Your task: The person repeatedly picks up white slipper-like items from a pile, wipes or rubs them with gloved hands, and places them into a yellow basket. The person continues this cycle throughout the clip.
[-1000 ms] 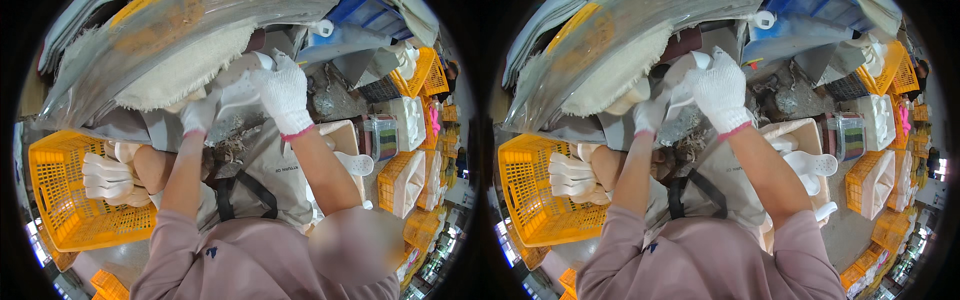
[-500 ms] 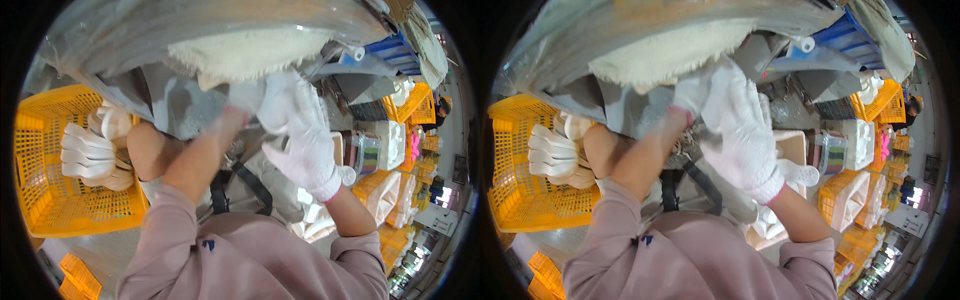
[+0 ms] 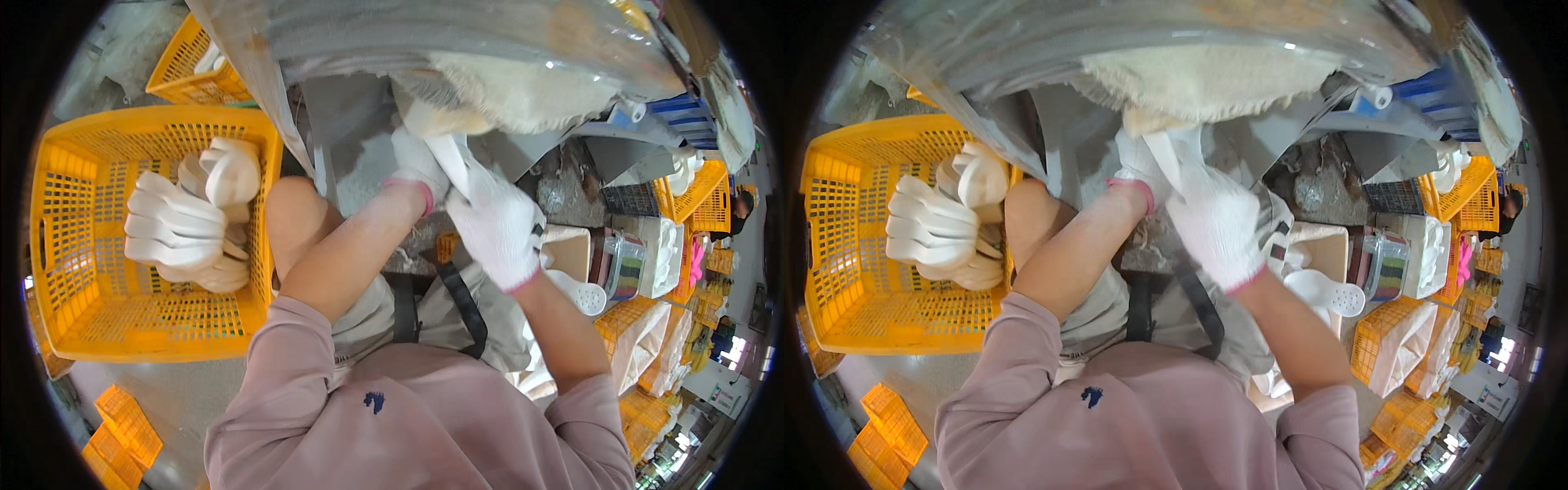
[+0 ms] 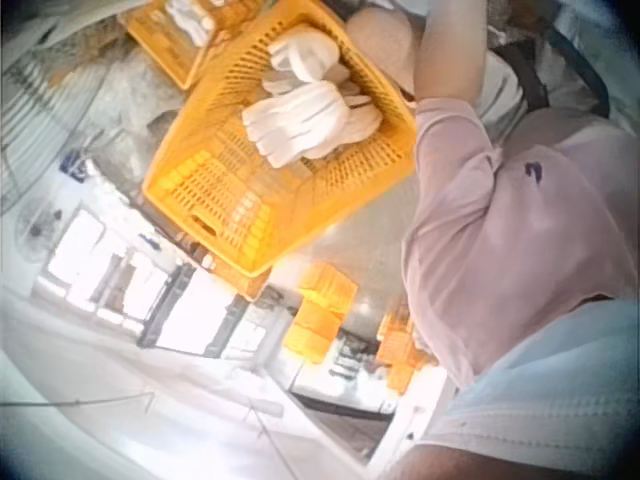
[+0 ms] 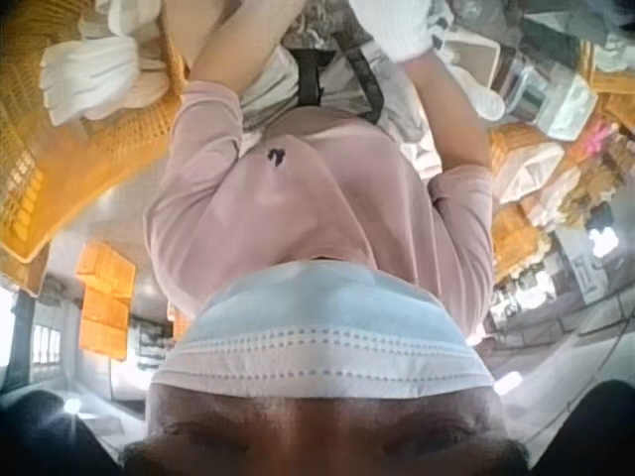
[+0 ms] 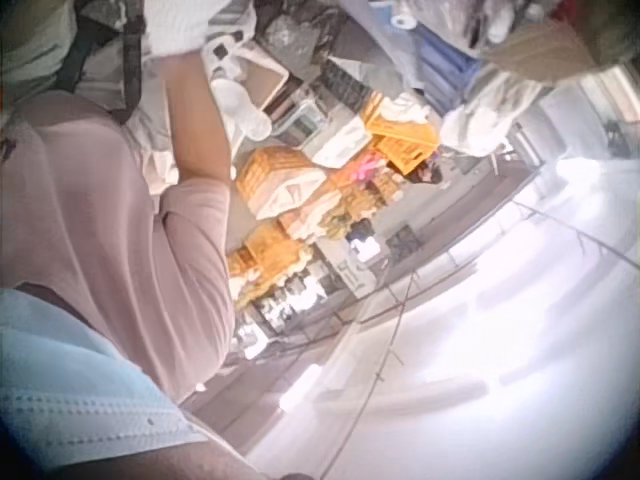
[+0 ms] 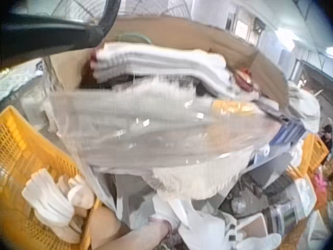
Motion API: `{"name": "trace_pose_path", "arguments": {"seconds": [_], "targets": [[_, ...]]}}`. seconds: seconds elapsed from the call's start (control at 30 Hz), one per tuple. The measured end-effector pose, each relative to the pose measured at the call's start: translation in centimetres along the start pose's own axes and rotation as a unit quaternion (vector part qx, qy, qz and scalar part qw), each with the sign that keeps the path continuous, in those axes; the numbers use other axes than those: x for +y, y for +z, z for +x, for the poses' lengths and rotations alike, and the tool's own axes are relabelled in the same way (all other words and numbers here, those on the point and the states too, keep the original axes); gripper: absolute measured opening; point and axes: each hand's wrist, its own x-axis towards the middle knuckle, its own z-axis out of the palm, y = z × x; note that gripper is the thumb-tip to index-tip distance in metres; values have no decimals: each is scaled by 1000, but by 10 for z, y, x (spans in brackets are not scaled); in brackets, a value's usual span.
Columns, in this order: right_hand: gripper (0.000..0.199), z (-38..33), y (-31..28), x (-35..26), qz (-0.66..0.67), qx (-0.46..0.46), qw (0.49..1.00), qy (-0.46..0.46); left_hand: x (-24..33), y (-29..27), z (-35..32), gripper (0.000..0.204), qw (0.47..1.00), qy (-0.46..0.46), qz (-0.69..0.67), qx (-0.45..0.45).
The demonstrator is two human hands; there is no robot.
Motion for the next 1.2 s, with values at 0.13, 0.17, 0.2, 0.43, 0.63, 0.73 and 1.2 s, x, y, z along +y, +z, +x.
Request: {"name": "trace_pose_path", "arguments": {"seconds": [0.13, 0.17, 0.2, 0.43, 0.63, 0.73, 1.2], "targets": [[35, 12, -3, -3, 9, -97, 993, 74, -8, 0, 8, 27, 937, 139, 314, -62], [33, 18, 0, -1, 23, -47, 997, 64, -11, -1, 5, 27, 914, 177, 360, -63], [32, 16, 2, -2, 44, -45, 996, 57, -14, 1, 6, 28, 987, 86, 132, -19], [14, 11, 16, 6, 93, 10, 994, 60, -10, -3, 8, 29, 995, -64, -60, -46], [11, -16, 3, -3, 122, 54, 988, 74, -3, -20, -14, 27, 979, -10, 162, -126], [16, 0, 23, 1, 113, 109, 985, 68, -11, -9, -11, 37, 987, -31, 97, -127], [61, 15, -37, -11, 248, -294, 908, 167, -27, -1, 15, 76, 767, -437, -444, -152]]}}
